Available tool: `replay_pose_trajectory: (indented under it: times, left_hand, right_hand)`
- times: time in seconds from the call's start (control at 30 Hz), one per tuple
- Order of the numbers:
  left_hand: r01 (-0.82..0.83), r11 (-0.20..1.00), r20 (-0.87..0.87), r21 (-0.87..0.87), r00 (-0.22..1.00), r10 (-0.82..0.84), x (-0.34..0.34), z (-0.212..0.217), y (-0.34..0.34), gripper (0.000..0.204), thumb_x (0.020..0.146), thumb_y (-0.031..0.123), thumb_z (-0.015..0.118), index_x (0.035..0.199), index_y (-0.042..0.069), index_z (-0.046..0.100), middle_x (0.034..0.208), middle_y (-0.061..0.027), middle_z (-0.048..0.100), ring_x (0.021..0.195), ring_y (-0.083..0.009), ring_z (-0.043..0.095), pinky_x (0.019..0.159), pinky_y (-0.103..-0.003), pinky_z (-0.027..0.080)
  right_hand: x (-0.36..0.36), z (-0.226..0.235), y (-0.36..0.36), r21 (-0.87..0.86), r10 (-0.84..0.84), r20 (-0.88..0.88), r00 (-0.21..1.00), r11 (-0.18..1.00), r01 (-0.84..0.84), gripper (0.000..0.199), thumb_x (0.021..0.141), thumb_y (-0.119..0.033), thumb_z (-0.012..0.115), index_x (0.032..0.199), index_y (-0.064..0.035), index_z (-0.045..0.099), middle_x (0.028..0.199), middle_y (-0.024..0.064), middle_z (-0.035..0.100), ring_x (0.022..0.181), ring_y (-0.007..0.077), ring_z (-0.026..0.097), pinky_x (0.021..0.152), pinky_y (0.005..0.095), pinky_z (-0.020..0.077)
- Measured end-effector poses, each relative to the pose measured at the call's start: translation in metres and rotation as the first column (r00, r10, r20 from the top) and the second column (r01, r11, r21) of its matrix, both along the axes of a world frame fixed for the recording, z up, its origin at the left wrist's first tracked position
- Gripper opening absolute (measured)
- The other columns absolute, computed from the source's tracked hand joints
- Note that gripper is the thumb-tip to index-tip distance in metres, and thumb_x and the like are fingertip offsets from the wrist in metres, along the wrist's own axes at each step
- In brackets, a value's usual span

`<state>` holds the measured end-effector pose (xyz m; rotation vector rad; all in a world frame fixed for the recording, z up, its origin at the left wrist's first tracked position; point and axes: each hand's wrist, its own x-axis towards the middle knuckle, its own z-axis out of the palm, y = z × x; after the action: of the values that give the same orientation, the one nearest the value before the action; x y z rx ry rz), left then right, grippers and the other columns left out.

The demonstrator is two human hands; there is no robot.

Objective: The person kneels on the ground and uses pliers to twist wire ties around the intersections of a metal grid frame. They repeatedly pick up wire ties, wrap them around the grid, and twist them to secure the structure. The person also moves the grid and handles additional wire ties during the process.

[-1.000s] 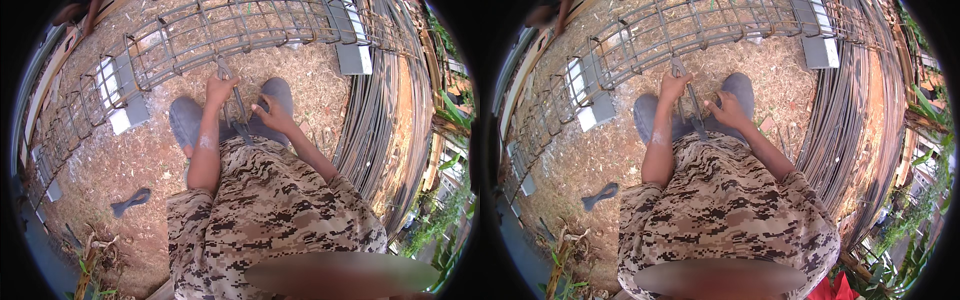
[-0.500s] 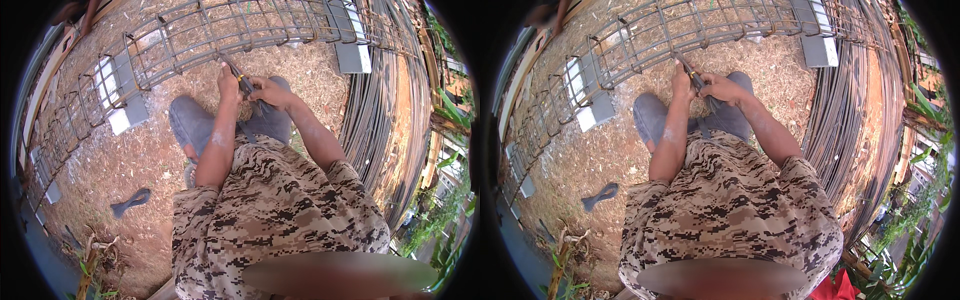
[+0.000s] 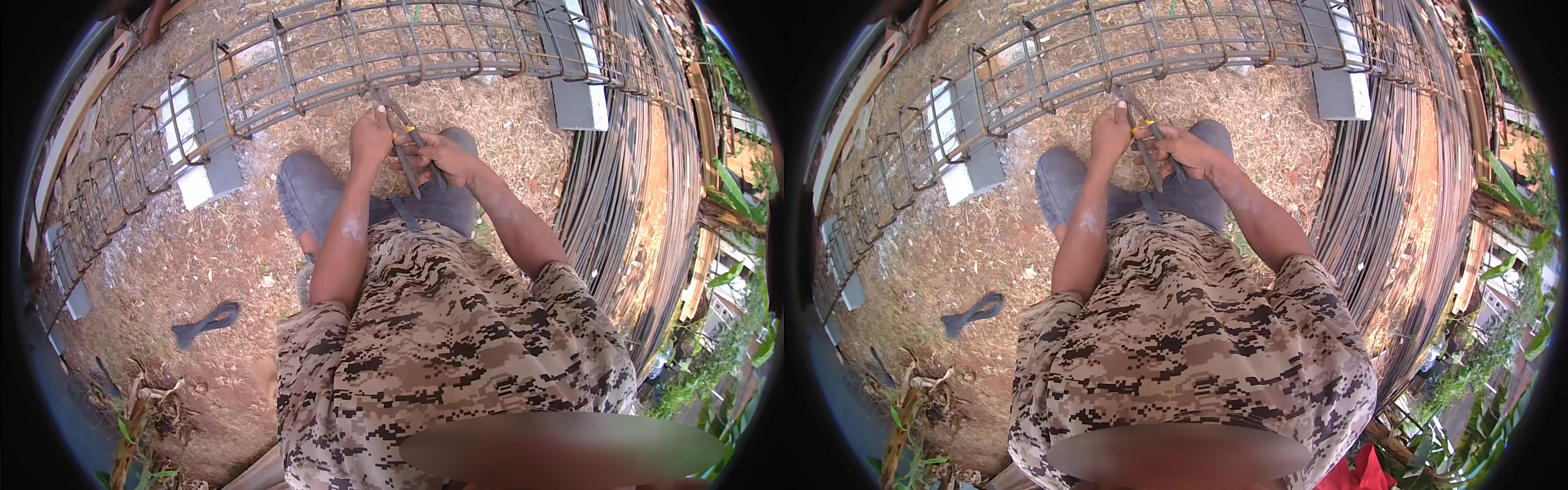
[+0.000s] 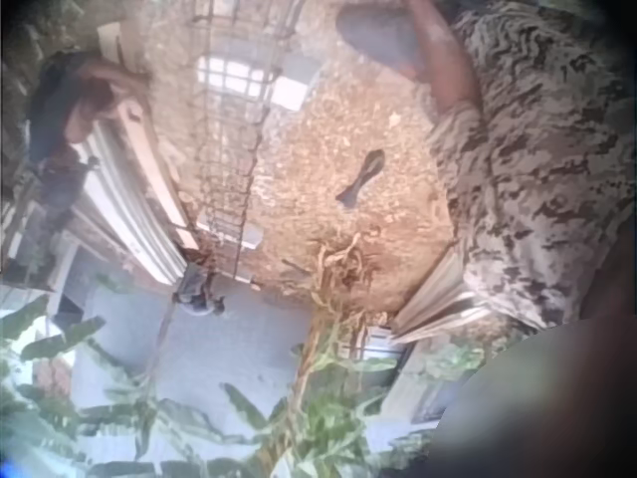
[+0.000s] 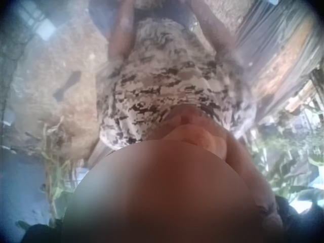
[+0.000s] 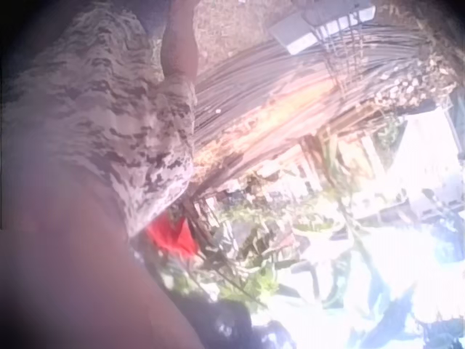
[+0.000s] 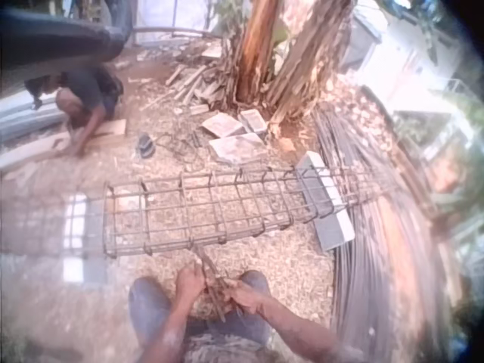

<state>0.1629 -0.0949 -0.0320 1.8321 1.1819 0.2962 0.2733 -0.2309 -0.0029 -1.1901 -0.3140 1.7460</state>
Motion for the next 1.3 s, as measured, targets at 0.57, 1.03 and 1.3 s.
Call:
replay_pose_trajectory:
  times: [0.57,1.03,1.3]
  left_hand:
    - [0.082,0.931,0.122,0.354,0.984,-0.133,-0.017,0.001,-0.026,0.028,0.1,0.024,0.05,0.088,-0.001,0.058,0.085,-0.021,0.062,0.079,-0.0427,0.062,0.067,-0.05,0.048]
    - [0.469,0.883,0.046,0.001,0.882,-0.469,-0.033,0.042,-0.012,0.034,0.098,0.033,0.058,0.099,-0.001,0.066,0.089,-0.0153,0.068,0.073,-0.0349,0.064,0.062,-0.037,0.049]
    - [0.192,0.75,-0.279,0.632,0.96,-0.01,-0.008,0.035,0.07,0.044,0.083,0.05,0.072,0.103,0.012,0.075,0.114,-0.0116,0.066,0.114,-0.0284,0.054,0.099,-0.047,0.035]
  right_hand:
    - [-0.017,-0.052,-0.046,-0.389,-0.458,-0.062,0.887,0.829,0.401,0.042,0.093,-0.024,0.058,0.126,-0.0004,0.053,0.124,0.0185,0.057,0.125,0.032,0.052,0.104,0.0509,0.0401]
    - [-0.013,0.004,0.027,0.291,-0.452,0.294,0.842,0.881,0.372,0.036,0.103,-0.033,0.051,0.127,-0.0066,0.057,0.097,0.0124,0.067,0.085,0.019,0.064,0.077,0.0314,0.0518]
    - [0.013,-0.038,-0.007,-0.096,-0.721,0.029,0.692,0.687,0.72,0.025,0.103,-0.023,0.044,0.121,-0.0094,0.053,0.067,-0.0031,0.039,0.054,0.0077,0.038,0.047,0.0234,0.0363]
